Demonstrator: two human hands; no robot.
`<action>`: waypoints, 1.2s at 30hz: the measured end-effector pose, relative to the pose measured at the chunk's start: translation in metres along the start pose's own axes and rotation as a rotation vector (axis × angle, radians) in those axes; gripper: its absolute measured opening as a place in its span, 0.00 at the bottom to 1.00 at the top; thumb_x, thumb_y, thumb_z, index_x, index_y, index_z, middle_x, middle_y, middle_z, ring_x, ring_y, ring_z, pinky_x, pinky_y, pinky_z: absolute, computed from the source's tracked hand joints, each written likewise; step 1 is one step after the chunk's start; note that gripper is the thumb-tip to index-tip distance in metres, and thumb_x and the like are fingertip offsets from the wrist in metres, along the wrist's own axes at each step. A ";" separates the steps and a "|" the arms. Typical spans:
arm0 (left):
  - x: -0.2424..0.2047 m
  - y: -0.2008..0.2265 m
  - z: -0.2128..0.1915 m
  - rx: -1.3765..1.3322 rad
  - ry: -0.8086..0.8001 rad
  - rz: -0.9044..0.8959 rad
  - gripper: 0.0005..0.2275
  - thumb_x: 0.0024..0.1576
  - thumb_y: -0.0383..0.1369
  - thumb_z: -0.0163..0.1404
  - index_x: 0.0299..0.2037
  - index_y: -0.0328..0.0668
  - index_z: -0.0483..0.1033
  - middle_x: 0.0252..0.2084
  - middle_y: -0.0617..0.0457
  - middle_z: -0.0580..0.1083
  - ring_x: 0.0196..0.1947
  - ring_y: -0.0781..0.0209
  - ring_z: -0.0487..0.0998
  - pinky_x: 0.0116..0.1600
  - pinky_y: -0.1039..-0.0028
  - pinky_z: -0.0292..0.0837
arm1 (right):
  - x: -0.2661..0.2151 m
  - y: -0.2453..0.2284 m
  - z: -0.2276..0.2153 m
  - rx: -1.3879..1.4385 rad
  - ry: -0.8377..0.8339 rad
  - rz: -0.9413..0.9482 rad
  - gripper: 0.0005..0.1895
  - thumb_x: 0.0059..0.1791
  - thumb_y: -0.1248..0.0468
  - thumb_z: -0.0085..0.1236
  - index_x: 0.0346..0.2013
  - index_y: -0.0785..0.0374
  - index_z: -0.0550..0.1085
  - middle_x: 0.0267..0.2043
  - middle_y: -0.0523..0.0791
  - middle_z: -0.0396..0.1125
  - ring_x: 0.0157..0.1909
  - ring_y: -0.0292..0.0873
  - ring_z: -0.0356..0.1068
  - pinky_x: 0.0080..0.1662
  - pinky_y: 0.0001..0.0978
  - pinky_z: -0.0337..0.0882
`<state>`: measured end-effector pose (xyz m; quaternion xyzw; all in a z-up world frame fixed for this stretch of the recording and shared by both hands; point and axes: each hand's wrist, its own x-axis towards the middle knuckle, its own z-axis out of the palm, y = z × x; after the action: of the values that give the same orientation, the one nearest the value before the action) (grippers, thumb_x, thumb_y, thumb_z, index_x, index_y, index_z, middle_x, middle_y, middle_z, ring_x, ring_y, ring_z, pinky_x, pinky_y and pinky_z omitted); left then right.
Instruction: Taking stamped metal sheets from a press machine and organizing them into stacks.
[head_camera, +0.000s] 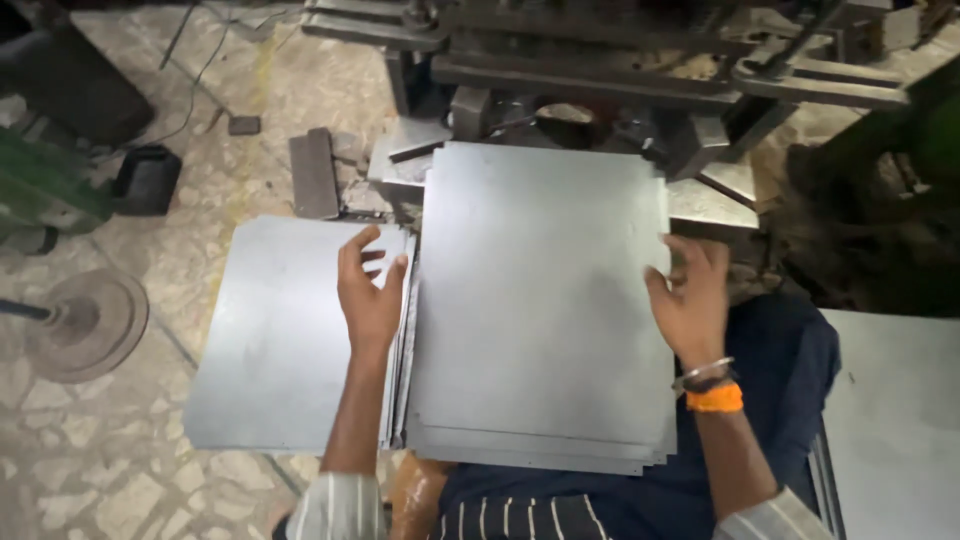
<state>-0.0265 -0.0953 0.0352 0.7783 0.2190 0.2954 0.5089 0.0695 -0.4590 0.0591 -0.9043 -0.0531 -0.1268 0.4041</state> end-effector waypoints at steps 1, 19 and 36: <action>0.007 -0.009 0.002 0.007 0.011 -0.015 0.22 0.52 0.25 0.62 0.58 0.41 0.72 0.55 0.47 0.71 0.48 0.50 0.77 0.50 0.65 0.75 | 0.003 -0.022 0.016 0.000 -0.019 -0.004 0.23 0.45 0.67 0.65 0.56 0.58 0.75 0.59 0.48 0.59 0.43 0.50 0.72 0.39 0.35 0.77; 0.100 -0.359 -0.195 1.006 0.214 -0.514 0.55 0.53 0.75 0.38 0.74 0.27 0.49 0.71 0.26 0.58 0.70 0.28 0.56 0.71 0.34 0.38 | -0.046 -0.175 0.254 1.201 -1.064 0.311 0.25 0.52 0.69 0.52 0.63 0.73 0.65 0.57 0.58 0.68 0.50 0.52 0.76 0.46 0.38 0.81; 0.126 0.008 -0.257 0.225 0.213 0.065 0.07 0.73 0.28 0.58 0.49 0.33 0.73 0.37 0.53 0.69 0.30 0.68 0.64 0.38 0.79 0.63 | -0.064 -0.163 0.113 0.821 -0.615 0.010 0.25 0.54 0.60 0.45 0.65 0.62 0.61 0.66 0.48 0.62 0.65 0.47 0.67 0.62 0.39 0.68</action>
<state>-0.1097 0.1526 0.1510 0.8013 0.2781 0.3661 0.3827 -0.0035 -0.2657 0.0854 -0.6670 -0.2103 0.1782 0.6922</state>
